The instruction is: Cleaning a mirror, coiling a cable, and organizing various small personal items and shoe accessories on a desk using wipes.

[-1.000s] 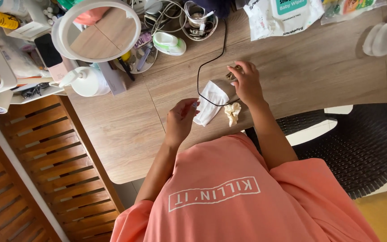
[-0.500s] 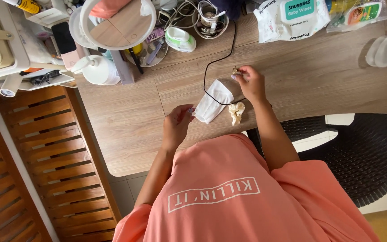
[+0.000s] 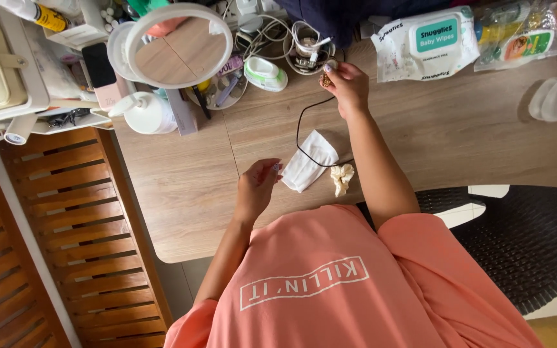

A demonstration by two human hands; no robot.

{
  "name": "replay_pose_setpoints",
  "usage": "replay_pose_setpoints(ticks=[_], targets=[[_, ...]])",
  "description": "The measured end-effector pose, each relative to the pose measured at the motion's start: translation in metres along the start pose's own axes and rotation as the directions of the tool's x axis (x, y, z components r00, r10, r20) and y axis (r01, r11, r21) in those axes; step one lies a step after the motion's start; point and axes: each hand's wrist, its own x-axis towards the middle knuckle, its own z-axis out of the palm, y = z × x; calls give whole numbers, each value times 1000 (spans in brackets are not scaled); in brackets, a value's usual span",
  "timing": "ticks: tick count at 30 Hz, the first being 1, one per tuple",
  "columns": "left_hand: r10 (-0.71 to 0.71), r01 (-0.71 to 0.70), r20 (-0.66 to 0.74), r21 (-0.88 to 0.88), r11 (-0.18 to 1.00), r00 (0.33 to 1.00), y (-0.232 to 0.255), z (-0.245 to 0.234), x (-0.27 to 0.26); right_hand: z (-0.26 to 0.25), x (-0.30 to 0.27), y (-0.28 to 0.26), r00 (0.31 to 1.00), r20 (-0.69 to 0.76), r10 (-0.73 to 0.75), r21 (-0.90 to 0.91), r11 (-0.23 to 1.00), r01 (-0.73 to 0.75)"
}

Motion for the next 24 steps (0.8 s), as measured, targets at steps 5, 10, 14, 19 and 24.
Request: replay_pose_setpoints(ticks=[5, 10, 14, 19, 24], targets=[[8, -8, -7, 50, 999, 1000, 7, 2, 20, 18, 12, -9, 990, -81, -114, -256, 962, 90], [-7, 7, -11, 40, 999, 1000, 8, 7, 34, 20, 25, -5, 974, -89, -207, -438, 887, 148], [1, -2, 18, 23, 1000, 1000, 12, 10, 38, 14, 33, 2, 935, 61, -350, -620, 721, 310], [4, -6, 30, 53, 999, 1000, 6, 15, 43, 14, 27, -7, 904, 19, -427, -601, 718, 352], [9, -9, 45, 0, 1000, 999, 5, 14, 40, 20, 8, -17, 860, 43, -509, -596, 678, 431]])
